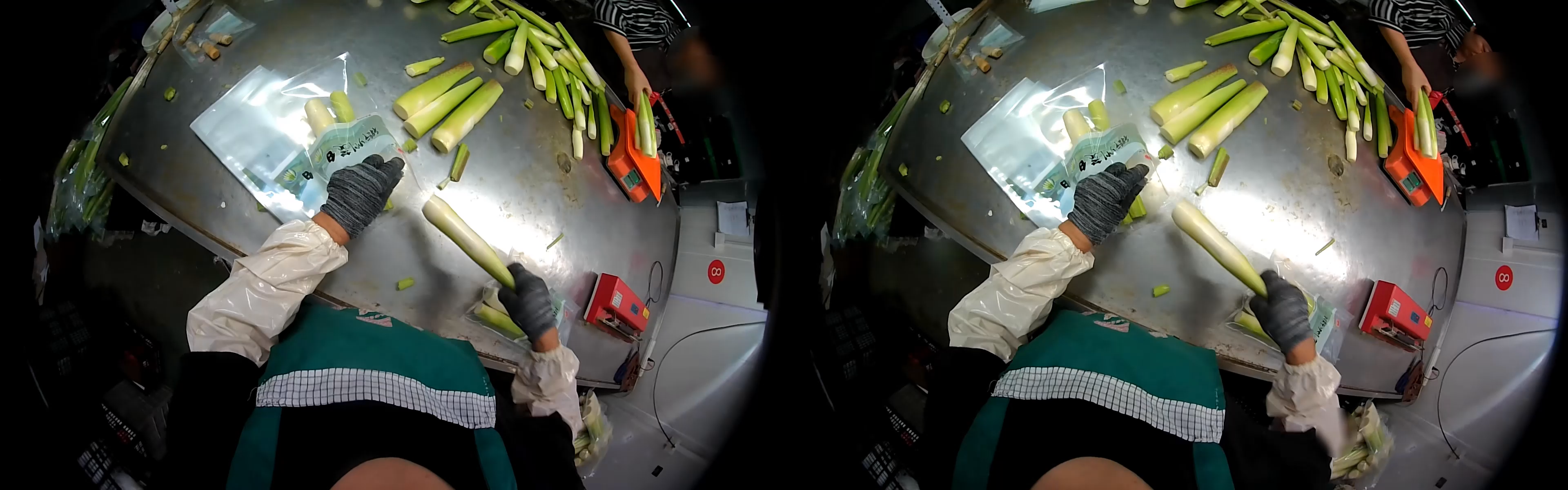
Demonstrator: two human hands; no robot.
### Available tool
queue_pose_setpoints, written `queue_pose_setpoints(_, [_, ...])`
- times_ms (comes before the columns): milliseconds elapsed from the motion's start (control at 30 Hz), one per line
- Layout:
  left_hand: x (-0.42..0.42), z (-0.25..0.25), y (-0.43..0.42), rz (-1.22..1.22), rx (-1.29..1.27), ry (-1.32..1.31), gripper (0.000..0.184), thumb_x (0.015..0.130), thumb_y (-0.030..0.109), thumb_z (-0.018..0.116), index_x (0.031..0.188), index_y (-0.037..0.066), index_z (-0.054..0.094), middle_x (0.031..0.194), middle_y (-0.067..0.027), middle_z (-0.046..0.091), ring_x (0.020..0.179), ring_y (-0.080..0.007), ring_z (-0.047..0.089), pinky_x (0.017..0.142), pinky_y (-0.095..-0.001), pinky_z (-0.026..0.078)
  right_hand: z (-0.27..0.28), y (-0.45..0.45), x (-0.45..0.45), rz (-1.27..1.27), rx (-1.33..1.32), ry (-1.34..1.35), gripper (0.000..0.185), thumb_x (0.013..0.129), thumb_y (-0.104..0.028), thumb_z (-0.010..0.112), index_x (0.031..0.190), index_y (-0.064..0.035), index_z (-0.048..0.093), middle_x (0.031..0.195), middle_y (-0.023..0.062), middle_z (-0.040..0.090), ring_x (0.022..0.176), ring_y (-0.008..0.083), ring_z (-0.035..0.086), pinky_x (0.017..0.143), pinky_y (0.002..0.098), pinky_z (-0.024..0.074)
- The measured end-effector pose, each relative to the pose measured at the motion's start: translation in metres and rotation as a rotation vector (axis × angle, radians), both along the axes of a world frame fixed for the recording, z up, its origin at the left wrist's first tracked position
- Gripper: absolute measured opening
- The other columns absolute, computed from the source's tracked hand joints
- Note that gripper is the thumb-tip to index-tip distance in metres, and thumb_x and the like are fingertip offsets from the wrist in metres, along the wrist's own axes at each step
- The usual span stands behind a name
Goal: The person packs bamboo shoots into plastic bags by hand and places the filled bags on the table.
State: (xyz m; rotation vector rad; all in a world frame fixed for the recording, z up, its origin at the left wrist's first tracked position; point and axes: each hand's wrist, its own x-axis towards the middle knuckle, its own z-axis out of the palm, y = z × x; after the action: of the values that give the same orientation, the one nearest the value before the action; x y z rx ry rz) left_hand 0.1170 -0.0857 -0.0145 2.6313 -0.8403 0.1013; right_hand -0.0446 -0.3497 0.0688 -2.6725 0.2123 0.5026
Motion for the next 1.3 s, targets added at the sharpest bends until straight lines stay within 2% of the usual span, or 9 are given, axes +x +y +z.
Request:
queue_pose_setpoints(133, [0.0,-0.007,-0.007,-0.026,-0.023,-0.049,0.026,0.074,0.012,0.049,0.1,0.011,0.051,0.077,-0.0102,0.055,0.058,-0.0246,0.058,0.045,-0.0371,0.045,0.009,0.015,-0.017,-0.13,0.404,0.138,0.03,0.069,-0.005,0.062,0.097,0.0005,0.054,0.069,0.0151,0.056,0.061,0.0203,0.056,0.058,0.0319,0.0443])
queue_pose_setpoints(300, [-0.014,0.014,-0.018,-0.02,0.044,-0.039,0.026,0.073,0.012,0.049,0.099,0.01,0.051,0.076,-0.0087,0.055,0.058,-0.0234,0.058,0.045,-0.0362,0.045,-0.035,0.076,0.024,-0.281,0.633,0.197,0.028,0.075,-0.011,0.057,0.101,-0.0014,0.052,0.064,0.0011,0.05,0.05,0.0072,0.046,0.047,0.0232,0.0395])
queue_pose_setpoints(500, [-0.022,0.011,-0.018,-0.048,-0.04,-0.143,0.027,0.071,0.013,0.051,0.098,0.01,0.052,0.078,-0.0098,0.057,0.058,-0.026,0.059,0.045,-0.0367,0.045,-0.091,0.148,0.096,-0.03,0.603,-0.27,0.026,0.077,-0.014,0.054,0.099,-0.0012,0.051,0.072,0.0073,0.055,0.063,0.0151,0.052,0.058,0.0271,0.0431])
queue_pose_setpoints(667, [-0.023,0.013,0.001,-0.039,-0.038,-0.103,0.029,0.073,0.013,0.05,0.102,0.011,0.051,0.079,-0.0091,0.056,0.058,-0.0252,0.059,0.046,-0.0356,0.045,-0.106,0.165,0.122,0.137,0.261,-0.3,0.026,0.08,-0.016,0.049,0.103,-0.0027,0.049,0.087,0.0117,0.056,0.08,0.0219,0.054,0.069,0.0296,0.044])
queue_pose_setpoints(967, [-0.042,0.015,0.01,0.081,-0.22,-0.227,0.032,0.07,0.009,0.052,0.103,0.01,0.054,0.085,-0.0118,0.055,0.067,-0.0276,0.058,0.052,-0.0349,0.047,-0.178,0.145,0.145,0.003,0.314,-0.47,0.023,0.082,-0.013,0.046,0.099,0.0015,0.052,0.096,0.018,0.053,0.089,0.0287,0.053,0.078,0.0332,0.0429])
queue_pose_setpoints(1000, [-0.047,0.006,0.016,0.092,-0.184,-0.226,0.034,0.069,0.011,0.053,0.104,0.009,0.053,0.09,-0.0131,0.054,0.073,-0.0293,0.057,0.056,-0.0367,0.047,-0.139,0.149,0.129,-0.144,0.796,-0.691,0.023,0.08,-0.012,0.049,0.099,0.0017,0.052,0.093,0.0192,0.055,0.087,0.0313,0.053,0.077,0.0344,0.0426])
queue_pose_setpoints(1167, [-0.071,-0.056,0.045,0.42,-0.019,0.001,0.052,0.069,0.025,0.057,0.113,0.002,0.042,0.105,-0.0194,0.047,0.091,-0.0359,0.05,0.073,-0.0475,0.042,-0.084,0.098,0.072,0.019,0.298,-0.334,0.023,0.073,-0.015,0.06,0.091,-0.0019,0.057,0.084,0.0122,0.056,0.066,0.0243,0.057,0.062,0.0345,0.0459])
queue_pose_setpoints(1200, [-0.074,-0.051,0.044,0.466,0.007,0.122,0.046,0.072,0.024,0.056,0.109,0.0,0.042,0.1,-0.0205,0.05,0.087,-0.0364,0.052,0.07,-0.0457,0.043,-0.088,0.097,0.068,-0.197,0.319,-0.383,0.03,0.07,-0.019,0.064,0.095,-0.0037,0.056,0.082,0.0102,0.056,0.062,0.0211,0.056,0.059,0.0336,0.0457])
queue_pose_setpoints(1300, [-0.073,-0.042,0.041,0.434,-0.15,0.321,0.039,0.072,0.023,0.056,0.102,0.001,0.044,0.094,-0.022,0.053,0.08,-0.0371,0.054,0.066,-0.0453,0.043,-0.084,0.099,0.077,-0.248,0.293,-0.474,0.044,0.069,-0.027,0.067,0.103,-0.0039,0.051,0.08,0.0101,0.056,0.061,0.0199,0.055,0.058,0.0323,0.0459])
